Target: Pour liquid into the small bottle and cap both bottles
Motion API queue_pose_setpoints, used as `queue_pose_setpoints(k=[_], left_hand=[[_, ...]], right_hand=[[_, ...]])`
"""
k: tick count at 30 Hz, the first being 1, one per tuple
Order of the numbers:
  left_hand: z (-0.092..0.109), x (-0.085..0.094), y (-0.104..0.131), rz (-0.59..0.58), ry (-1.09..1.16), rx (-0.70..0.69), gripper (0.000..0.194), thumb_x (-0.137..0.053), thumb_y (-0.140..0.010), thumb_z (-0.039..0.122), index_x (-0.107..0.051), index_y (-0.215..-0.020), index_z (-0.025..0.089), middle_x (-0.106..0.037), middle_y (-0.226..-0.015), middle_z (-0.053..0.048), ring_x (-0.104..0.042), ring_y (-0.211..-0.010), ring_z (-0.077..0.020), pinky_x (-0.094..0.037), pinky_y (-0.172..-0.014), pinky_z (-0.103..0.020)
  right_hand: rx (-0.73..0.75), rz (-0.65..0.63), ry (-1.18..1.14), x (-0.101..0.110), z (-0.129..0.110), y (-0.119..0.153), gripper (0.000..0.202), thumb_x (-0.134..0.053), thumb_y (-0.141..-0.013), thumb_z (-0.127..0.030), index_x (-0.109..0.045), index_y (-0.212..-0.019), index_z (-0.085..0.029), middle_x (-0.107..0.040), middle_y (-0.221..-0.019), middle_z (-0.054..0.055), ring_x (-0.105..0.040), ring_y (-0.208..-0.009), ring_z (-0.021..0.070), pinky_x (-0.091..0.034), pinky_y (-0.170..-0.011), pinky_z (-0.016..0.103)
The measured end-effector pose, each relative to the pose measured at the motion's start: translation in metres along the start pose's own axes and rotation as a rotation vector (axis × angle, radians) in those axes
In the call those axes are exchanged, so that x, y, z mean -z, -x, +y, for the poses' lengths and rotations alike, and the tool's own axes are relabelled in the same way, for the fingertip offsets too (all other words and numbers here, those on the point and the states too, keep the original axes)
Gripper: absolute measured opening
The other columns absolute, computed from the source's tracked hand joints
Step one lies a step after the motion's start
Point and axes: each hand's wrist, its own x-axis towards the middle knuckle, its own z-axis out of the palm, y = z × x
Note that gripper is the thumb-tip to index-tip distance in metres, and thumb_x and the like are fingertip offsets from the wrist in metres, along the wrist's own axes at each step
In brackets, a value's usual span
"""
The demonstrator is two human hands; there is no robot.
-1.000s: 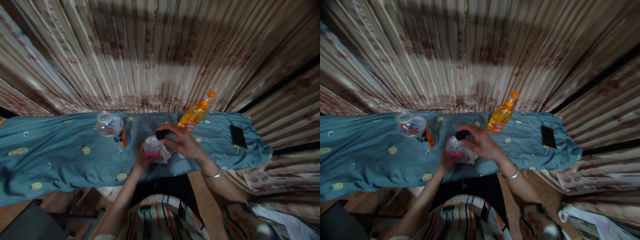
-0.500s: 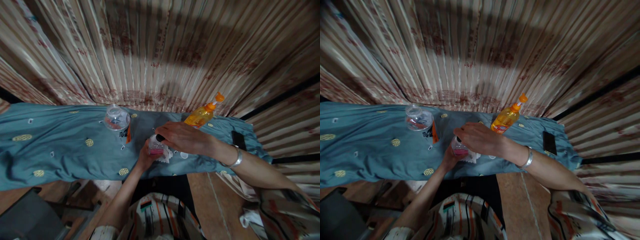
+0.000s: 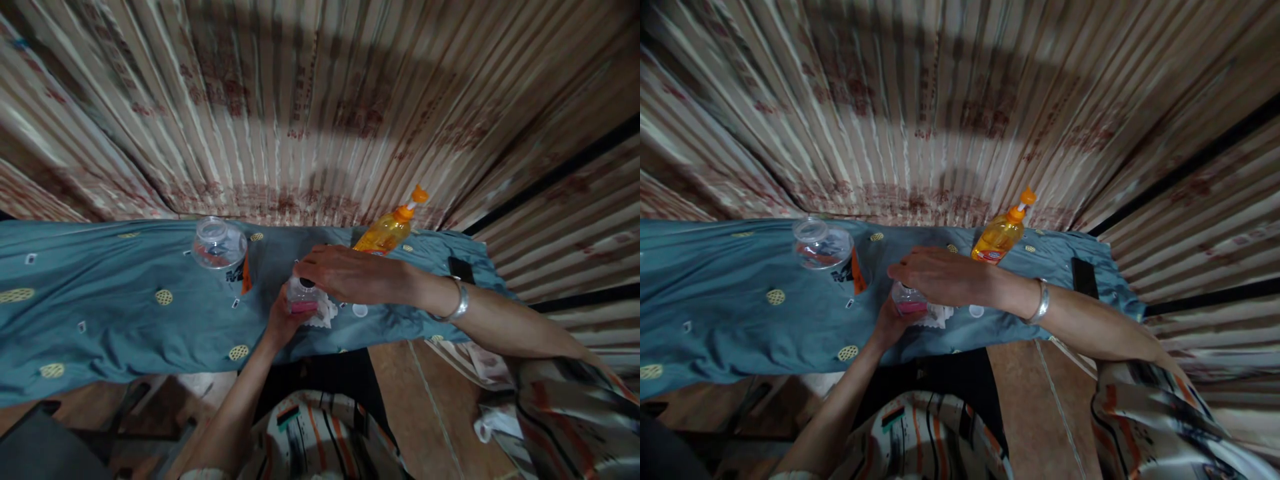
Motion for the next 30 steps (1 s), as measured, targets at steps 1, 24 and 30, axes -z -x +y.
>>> queue_pose_setpoints(k=[1, 24, 30], left_hand=[[0.000, 0.000, 0.000, -0.005, -0.004, -0.009, 0.057, -0.085, -0.054, 0.037, -0.060, -0.103, 0.021, -0.072, -0.093, -0.002, -0.068, -0.087, -0.0249, -0.054, -0.081, -0.039], [-0.001, 0.000, 0.001, -0.020, -0.018, -0.056, 0.055, -0.085, -0.058, 0.034, -0.060, -0.104, 0.021, -0.071, -0.096, -0.001, -0.068, -0.089, -0.0244, -0.053, -0.083, -0.038], [-0.002, 0.000, 0.002, -0.028, -0.001, -0.075, 0.059, -0.085, -0.060, 0.033, -0.060, -0.112, 0.022, -0.071, -0.102, -0.001, -0.068, -0.095, -0.0240, -0.054, -0.087, -0.039]], right_hand=[[0.004, 0.001, 0.016, 0.000, -0.001, 0.000, 0.022, -0.060, -0.087, -0.002, -0.065, -0.103, -0.017, -0.071, -0.090, 0.005, -0.066, -0.088, 0.0227, -0.053, -0.084, 0.034], [-0.040, -0.066, -0.004, 0.017, -0.001, -0.003, 0.026, -0.068, -0.085, -0.004, -0.067, -0.104, -0.021, -0.072, -0.090, 0.006, -0.067, -0.086, 0.0240, -0.050, -0.073, 0.033], [-0.109, 0.002, 0.028, 0.009, -0.004, -0.008, 0.015, -0.079, -0.080, -0.012, -0.068, -0.089, -0.017, -0.071, -0.072, 0.004, -0.070, -0.069, 0.0233, -0.046, -0.059, 0.028]])
